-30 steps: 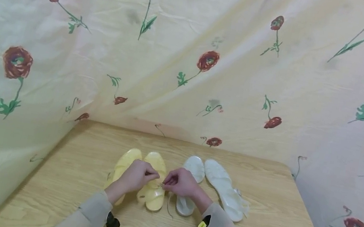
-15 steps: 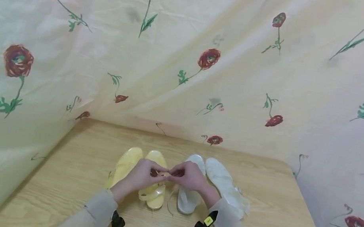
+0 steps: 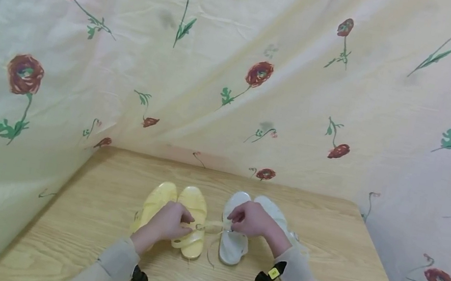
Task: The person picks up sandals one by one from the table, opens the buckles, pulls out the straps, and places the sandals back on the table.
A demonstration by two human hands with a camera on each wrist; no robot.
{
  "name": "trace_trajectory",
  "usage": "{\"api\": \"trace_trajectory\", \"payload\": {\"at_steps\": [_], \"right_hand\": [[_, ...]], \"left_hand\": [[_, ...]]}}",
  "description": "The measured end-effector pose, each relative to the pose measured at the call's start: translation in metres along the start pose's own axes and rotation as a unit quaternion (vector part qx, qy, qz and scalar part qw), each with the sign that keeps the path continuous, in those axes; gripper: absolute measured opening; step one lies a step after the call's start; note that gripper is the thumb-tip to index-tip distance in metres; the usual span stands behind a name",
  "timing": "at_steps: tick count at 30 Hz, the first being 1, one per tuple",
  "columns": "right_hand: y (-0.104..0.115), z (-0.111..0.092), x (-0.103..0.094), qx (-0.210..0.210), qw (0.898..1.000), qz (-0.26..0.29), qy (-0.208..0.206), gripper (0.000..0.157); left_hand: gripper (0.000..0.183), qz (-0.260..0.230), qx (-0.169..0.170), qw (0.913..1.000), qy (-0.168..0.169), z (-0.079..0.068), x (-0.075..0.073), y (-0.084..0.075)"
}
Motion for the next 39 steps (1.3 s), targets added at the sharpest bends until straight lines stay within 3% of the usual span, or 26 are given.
{"api": "trace_trajectory", "payload": {"at_steps": [4,7,13,19,29,33,39], "right_hand": [[0.023,0.006,-0.004,-0.048,0.999,-0.016,-0.016,0.026],[0.047,0.015,0.001,-0.1,0.994,-0.017,-0.036,0.018],[0.071,0.035,0.039,-0.139,0.99,-0.03,0.02,0.011],[0.071,0.043,0.054,-0.135,0.989,-0.028,0.045,0.006],[0.069,0.047,0.054,-0.133,0.989,-0.013,0.056,0.005],[0.069,0.046,0.053,-0.149,0.988,-0.005,0.05,0.009],[0.05,0.039,0.051,-0.14,0.99,0.027,0.011,0.009]], "left_hand": [[0.014,0.021,-0.005,0.9998,0.0,-0.002,0.0,-0.001],[0.011,0.034,-0.001,0.9994,-0.006,-0.002,-0.001,-0.003],[0.008,0.046,0.019,0.9987,-0.013,-0.001,-0.001,-0.008],[0.008,0.058,0.038,0.9973,-0.024,-0.002,-0.001,-0.01],[0.006,0.056,0.053,0.9963,-0.038,-0.005,-0.005,-0.01],[0.006,0.048,0.055,0.9965,-0.04,-0.005,-0.007,-0.009],[0.006,0.035,0.034,0.9978,-0.045,-0.005,-0.011,-0.002]]}}
Point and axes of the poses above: each hand's wrist, its own z-axis towards the middle knuckle, its own x-axis out of the palm, y = z × x, the point moved 10 cm from there along z, towards the middle knuckle, and after that the axes turned 6 degrees about -x, right-handed, at the moved point
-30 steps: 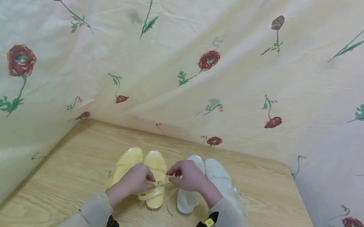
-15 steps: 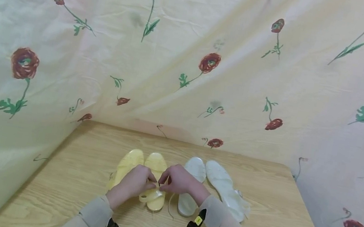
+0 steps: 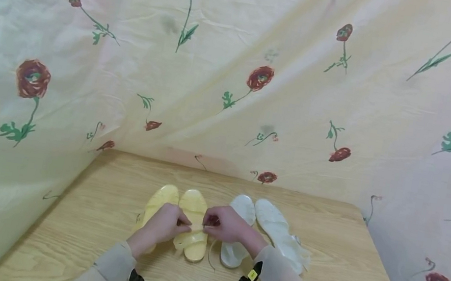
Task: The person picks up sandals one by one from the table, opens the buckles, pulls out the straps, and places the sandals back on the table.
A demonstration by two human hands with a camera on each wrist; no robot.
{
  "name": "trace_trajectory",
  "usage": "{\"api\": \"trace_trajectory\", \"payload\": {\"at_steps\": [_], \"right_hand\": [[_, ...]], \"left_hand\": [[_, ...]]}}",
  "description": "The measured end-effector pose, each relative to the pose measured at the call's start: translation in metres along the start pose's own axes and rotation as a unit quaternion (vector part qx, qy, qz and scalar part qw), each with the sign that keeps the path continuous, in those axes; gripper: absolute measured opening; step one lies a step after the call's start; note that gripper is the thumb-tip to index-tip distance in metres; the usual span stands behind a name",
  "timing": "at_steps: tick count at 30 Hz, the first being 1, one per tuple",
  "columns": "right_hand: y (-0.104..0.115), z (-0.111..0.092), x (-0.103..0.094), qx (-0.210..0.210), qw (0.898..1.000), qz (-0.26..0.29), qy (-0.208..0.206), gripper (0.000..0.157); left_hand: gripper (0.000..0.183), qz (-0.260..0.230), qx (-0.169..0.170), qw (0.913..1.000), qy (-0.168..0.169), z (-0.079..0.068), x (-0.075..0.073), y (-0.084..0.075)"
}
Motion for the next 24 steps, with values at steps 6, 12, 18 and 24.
{"api": "trace_trajectory", "payload": {"at_steps": [6,12,18,24], "right_hand": [[-0.0042,-0.0058,-0.0028,0.007,0.999,0.037,-0.029,0.006],[-0.0033,-0.007,-0.0013,0.017,0.998,0.048,-0.037,0.005],[0.001,-0.0057,0.0001,0.0,0.998,0.049,-0.041,0.004],[0.0001,-0.0075,0.0012,0.004,0.998,0.05,-0.037,0.004]], "left_hand": [[0.015,0.016,-0.011,0.9998,0.005,0.0011,0.0018,-0.0016],[0.016,0.011,-0.011,0.9999,0.008,0.0038,0.0069,-0.0061],[0.009,0.001,-0.012,0.9999,0.009,0.0038,0.0094,-0.0027],[0.009,-0.001,-0.006,0.9999,0.01,0.0018,0.008,-0.0021]]}}
Point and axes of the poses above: each hand's wrist, its own z-axis towards the middle knuckle, its own x-axis out of the palm, y = z × x, the point moved 10 cm from there along z, towards the middle knuckle, and after that the axes turned 6 degrees about -x, right-handed, at the moved point
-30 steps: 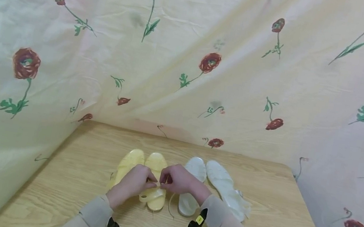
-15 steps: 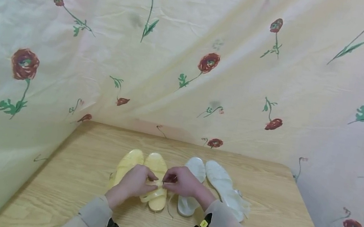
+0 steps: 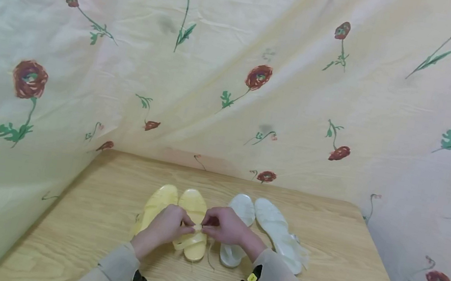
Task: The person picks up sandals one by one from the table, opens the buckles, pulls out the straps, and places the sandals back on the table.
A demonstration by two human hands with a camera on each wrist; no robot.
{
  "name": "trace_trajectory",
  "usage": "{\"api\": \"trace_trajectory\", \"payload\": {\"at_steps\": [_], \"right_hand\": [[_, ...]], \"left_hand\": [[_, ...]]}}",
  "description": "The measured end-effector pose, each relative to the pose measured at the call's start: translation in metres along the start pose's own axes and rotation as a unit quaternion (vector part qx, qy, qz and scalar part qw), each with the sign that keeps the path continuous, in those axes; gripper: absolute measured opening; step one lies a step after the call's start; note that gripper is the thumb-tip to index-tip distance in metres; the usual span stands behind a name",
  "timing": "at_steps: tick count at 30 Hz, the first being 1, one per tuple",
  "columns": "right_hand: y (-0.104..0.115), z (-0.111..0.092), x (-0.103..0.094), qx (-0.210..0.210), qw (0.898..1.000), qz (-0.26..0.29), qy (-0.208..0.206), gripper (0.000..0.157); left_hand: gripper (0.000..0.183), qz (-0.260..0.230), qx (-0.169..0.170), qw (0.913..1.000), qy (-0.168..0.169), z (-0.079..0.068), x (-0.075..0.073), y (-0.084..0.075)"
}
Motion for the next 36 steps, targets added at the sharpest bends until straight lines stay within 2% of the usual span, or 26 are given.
{"api": "trace_trajectory", "payload": {"at_steps": [7,13,18,24,28,36], "right_hand": [[0.0006,0.0,-0.0007,0.004,1.0,0.002,-0.01,0.005],[-0.0003,0.0009,0.0024,0.006,1.0,0.009,-0.006,0.004],[0.0006,-0.0001,0.0005,0.004,1.0,-0.007,-0.005,0.005],[0.0008,-0.0024,-0.0012,-0.003,1.0,-0.01,-0.009,0.005],[0.0003,-0.0028,-0.0013,-0.003,1.0,-0.004,-0.015,0.006],[-0.0024,-0.005,0.0006,0.002,1.0,0.002,-0.015,0.004]], "left_hand": [[0.018,-0.009,-0.003,0.9998,-0.015,0.0008,-0.0034,-0.0027],[0.009,-0.005,0.013,0.9998,-0.011,0.0027,0.0008,-0.0035],[0.005,-0.005,0.023,0.9997,-0.012,0.0015,0.0015,-0.0026],[0.009,-0.006,0.018,0.9996,-0.021,0.0008,-0.0014,-0.002],[0.015,-0.027,0.018,0.9993,-0.02,0.0019,-0.0018,-0.0043],[0.007,-0.021,0.015,0.9995,-0.017,0.0041,0.0028,-0.0034]]}}
Point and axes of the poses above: each hand's wrist, its own z-axis towards the middle knuckle, its own x-axis out of the palm, y = z × x, the point moved 10 cm from there along z, towards the middle knuckle, and after that the axes turned 6 degrees about -x, right-handed, at the moved point
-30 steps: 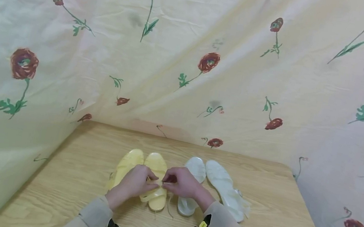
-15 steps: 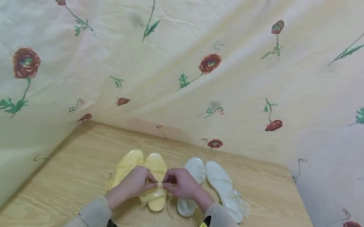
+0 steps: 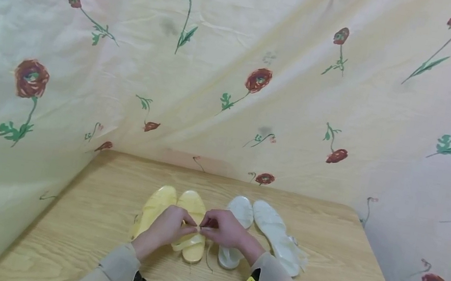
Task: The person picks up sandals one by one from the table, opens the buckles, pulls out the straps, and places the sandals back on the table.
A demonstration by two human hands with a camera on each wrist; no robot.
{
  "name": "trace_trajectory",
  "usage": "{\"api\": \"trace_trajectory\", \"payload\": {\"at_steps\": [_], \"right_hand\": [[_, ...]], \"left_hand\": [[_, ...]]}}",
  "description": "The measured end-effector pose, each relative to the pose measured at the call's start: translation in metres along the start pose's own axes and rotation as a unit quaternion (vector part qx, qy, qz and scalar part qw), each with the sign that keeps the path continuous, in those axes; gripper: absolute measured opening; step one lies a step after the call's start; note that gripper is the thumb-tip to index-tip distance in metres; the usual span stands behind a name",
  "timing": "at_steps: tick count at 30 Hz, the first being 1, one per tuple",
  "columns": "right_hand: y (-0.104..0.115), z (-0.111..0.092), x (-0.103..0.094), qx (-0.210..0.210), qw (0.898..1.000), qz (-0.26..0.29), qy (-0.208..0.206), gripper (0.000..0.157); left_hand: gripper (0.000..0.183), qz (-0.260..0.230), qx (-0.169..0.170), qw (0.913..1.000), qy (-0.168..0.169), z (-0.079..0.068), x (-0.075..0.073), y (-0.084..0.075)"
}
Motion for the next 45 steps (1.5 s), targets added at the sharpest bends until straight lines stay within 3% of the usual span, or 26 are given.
{"api": "trace_trajectory", "payload": {"at_steps": [15,21,33,45], "right_hand": [[0.004,0.001,0.001,0.001,1.0,0.001,-0.007,0.005],[0.005,0.002,0.003,-0.002,1.0,0.006,-0.007,0.004],[0.001,-0.001,0.0,-0.01,1.0,0.006,-0.016,0.007],[0.003,-0.002,-0.001,-0.009,1.0,0.006,-0.012,0.006]], "left_hand": [[0.016,0.013,-0.011,0.9998,-0.007,-0.003,-0.007,0.004],[0.01,0.028,-0.013,0.9995,-0.002,-0.003,-0.005,0.006],[0.006,0.008,-0.014,0.9998,-0.009,-0.006,-0.01,0.008],[0.013,0.032,-0.024,0.9992,0.006,-0.002,-0.004,0.003]]}}
Point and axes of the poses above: each hand's wrist, its own z-axis towards the middle knuckle, its own x-axis out of the palm, y = z × x, the point moved 10 cm from there along z, towards the middle knuckle, and after that the axes turned 6 degrees about -x, right-handed, at the moved point
